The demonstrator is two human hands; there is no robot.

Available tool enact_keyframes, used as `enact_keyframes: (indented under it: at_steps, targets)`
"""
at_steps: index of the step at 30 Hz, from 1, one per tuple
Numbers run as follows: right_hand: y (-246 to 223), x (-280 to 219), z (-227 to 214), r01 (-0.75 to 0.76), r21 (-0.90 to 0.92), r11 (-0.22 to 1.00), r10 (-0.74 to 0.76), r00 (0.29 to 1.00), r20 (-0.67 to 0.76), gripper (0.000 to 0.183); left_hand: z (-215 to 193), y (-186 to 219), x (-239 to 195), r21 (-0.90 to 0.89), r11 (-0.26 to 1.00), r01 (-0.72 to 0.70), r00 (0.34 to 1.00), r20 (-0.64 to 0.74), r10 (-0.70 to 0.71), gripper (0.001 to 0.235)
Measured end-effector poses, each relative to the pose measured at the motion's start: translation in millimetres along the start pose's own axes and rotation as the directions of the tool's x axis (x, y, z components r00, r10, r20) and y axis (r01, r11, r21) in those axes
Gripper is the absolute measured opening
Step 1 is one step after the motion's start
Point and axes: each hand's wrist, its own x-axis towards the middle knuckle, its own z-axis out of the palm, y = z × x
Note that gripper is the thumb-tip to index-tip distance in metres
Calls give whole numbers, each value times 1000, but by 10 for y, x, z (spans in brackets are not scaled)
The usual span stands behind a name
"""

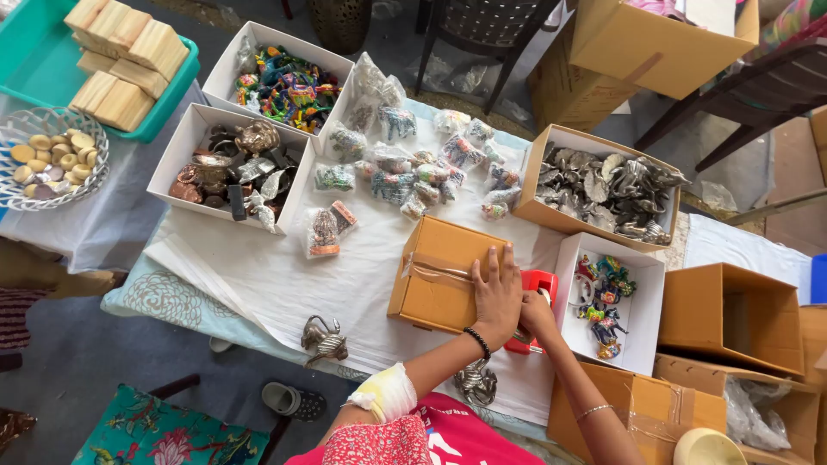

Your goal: The person seals a cardboard box with clear packing tape using a red tape dispenser and scissors. They then arrange small wrapped items on the table and wrap a silver metal figurine in bubble wrap.

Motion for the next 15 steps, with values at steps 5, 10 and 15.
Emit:
enact_keyframes:
  at_steps: [5, 10, 15]
  targets:
    - [37, 89, 31, 82, 20, 996, -82, 997, -10, 27, -23, -35, 34, -22, 1000, -4, 1000, -8, 3, 48]
    - [158, 31, -53, -101, 178, 979, 72, 985, 159, 25, 191, -46, 80, -13, 998, -58, 998, 14, 58, 49]
    - [-170, -316, -445, 204, 105, 973, -215, 970, 116, 34, 44, -146, 448, -109, 927, -359, 865, 334, 374, 32]
